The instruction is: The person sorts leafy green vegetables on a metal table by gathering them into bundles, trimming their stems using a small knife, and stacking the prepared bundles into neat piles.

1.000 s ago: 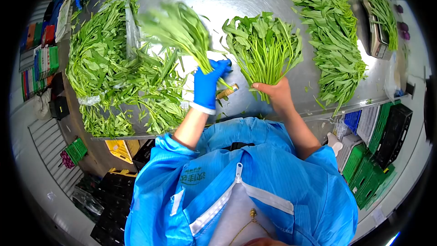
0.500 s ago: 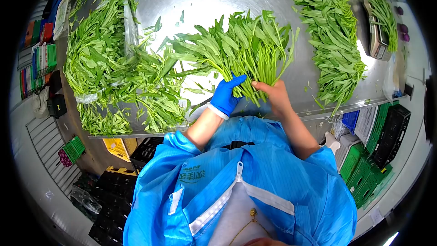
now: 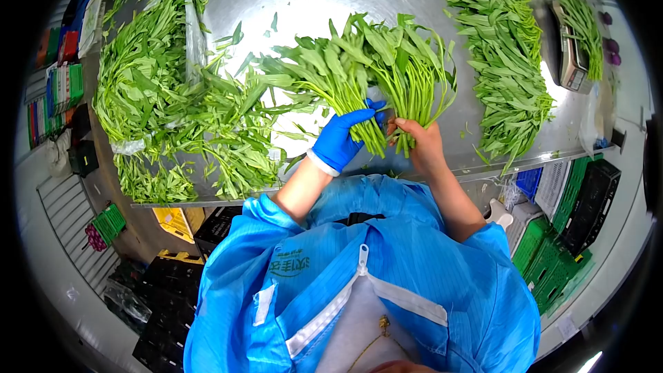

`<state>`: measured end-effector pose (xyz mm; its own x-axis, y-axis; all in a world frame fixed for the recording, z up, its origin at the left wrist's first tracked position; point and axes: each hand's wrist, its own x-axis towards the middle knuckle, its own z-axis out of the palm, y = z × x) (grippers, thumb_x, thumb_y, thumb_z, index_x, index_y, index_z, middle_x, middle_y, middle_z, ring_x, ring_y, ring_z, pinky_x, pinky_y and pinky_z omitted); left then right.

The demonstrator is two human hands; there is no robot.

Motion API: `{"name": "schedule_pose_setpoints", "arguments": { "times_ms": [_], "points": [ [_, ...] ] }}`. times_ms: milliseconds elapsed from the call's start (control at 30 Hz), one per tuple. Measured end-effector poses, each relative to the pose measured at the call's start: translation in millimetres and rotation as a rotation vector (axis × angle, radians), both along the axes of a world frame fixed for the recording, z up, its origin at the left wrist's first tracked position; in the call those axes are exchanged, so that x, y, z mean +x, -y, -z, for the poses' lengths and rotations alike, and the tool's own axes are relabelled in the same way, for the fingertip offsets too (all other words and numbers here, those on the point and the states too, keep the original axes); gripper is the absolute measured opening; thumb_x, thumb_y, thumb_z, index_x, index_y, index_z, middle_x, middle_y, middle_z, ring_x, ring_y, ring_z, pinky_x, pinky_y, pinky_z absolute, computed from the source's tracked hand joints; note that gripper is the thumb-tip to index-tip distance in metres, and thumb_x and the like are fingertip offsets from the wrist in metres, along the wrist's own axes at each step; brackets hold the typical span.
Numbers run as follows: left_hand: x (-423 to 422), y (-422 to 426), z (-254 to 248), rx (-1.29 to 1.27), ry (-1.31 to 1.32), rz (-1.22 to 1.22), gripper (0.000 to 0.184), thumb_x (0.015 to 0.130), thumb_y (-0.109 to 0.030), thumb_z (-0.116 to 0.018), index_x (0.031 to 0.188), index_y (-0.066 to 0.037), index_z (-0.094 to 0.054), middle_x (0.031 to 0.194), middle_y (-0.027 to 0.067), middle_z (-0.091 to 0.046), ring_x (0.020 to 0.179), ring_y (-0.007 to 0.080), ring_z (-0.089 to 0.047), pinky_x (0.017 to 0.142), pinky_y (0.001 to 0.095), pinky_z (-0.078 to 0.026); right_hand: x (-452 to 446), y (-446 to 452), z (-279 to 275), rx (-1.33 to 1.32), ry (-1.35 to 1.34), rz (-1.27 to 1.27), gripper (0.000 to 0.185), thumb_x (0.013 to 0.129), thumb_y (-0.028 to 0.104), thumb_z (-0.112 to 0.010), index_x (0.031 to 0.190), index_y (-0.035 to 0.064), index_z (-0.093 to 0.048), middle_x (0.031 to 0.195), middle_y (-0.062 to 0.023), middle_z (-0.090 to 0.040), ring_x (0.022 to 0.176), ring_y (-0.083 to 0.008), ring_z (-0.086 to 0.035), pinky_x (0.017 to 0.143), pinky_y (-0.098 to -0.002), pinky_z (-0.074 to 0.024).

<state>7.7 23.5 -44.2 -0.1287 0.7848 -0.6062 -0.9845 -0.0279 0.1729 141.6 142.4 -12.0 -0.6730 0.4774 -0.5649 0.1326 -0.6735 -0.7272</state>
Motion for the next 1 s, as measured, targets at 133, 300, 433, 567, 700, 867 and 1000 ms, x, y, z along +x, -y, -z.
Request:
{"name": "schedule_pose_setpoints", "arguments": {
  "times_ms": [133,300,433,567,700,867,1000],
  "points": [
    [1,-10,-10,-0.074,-0.194,-0.038,0.024,0.082,-0.003,-0.065,0.106,-0.002,-0.061,0.095,0.0073,-0.064,0.087,0.0182,-0.063,0.079,0.0310,-0.051,-3,4,1,0.028,0.002,-0.015,0.019,0.083,0.011,-0.062,0.094,-0.0035,-0.061,0.078,-0.0104,-0.064,0.068,-0.0172,-0.061,0.056,-0.0291,-0.0484],
    [4,-12,-8,-0.137,-0.360,0.056,0.026,0.081,-0.005,-0.068,0.107,-0.005,-0.061,0.096,0.0048,-0.065,0.087,0.0172,-0.063,0.077,0.0302,-0.050,-3,6,8,0.102,0.086,-0.092,0.017,0.084,0.013,-0.060,0.095,-0.0001,-0.060,0.079,-0.0083,-0.064,0.068,-0.0161,-0.061,0.056,-0.0287,-0.0478],
    [3,-6,-10,-0.095,-0.261,0.013,0.022,0.081,-0.002,-0.067,0.102,-0.002,-0.061,0.091,0.0054,-0.064,0.085,0.0162,-0.063,0.076,0.0292,-0.050,-5,6,6,0.037,0.125,0.075,0.012,0.084,0.009,-0.060,0.090,-0.0017,-0.062,0.077,-0.0082,-0.064,0.066,-0.0148,-0.061,0.055,-0.0277,-0.0473],
    [4,7,-11,-0.021,-0.221,-0.045,0.025,0.080,-0.002,-0.066,0.104,0.000,-0.060,0.095,0.0081,-0.064,0.087,0.0180,-0.063,0.079,0.0303,-0.050,1,-15,20,-0.015,0.155,0.303,0.015,0.086,0.011,-0.059,0.094,-0.0015,-0.062,0.083,-0.0086,-0.065,0.071,-0.0161,-0.062,0.058,-0.0291,-0.0487],
    [-8,13,-11,-0.007,-0.462,0.038,0.026,0.081,-0.003,-0.065,0.106,-0.001,-0.059,0.097,0.0082,-0.065,0.088,0.0184,-0.062,0.080,0.0311,-0.050,-8,-20,-8,0.110,0.101,0.243,0.017,0.087,0.015,-0.061,0.094,-0.0007,-0.063,0.087,-0.0082,-0.066,0.077,-0.0156,-0.062,0.066,-0.0283,-0.0493],
    [-6,4,-23,-0.088,-0.697,0.199,0.028,0.079,-0.004,-0.066,0.106,0.000,-0.062,0.099,0.0088,-0.067,0.088,0.0167,-0.062,0.081,0.0292,-0.049,-26,-10,-11,0.419,0.107,-0.076,0.022,0.079,0.013,-0.073,0.095,0.0001,-0.063,0.087,-0.0059,-0.066,0.079,-0.0117,-0.060,0.072,-0.0264,-0.0476],
    [-3,4,-24,-0.102,-0.736,0.249,0.025,0.080,-0.008,-0.068,0.104,0.001,-0.064,0.091,0.0061,-0.067,0.080,0.0147,-0.063,0.075,0.0274,-0.049,-33,-2,-7,0.331,0.097,-0.031,0.024,0.075,0.007,-0.075,0.095,0.0009,-0.063,0.086,-0.0036,-0.065,0.079,-0.0111,-0.059,0.072,-0.0267,-0.0475]
  ]
}}
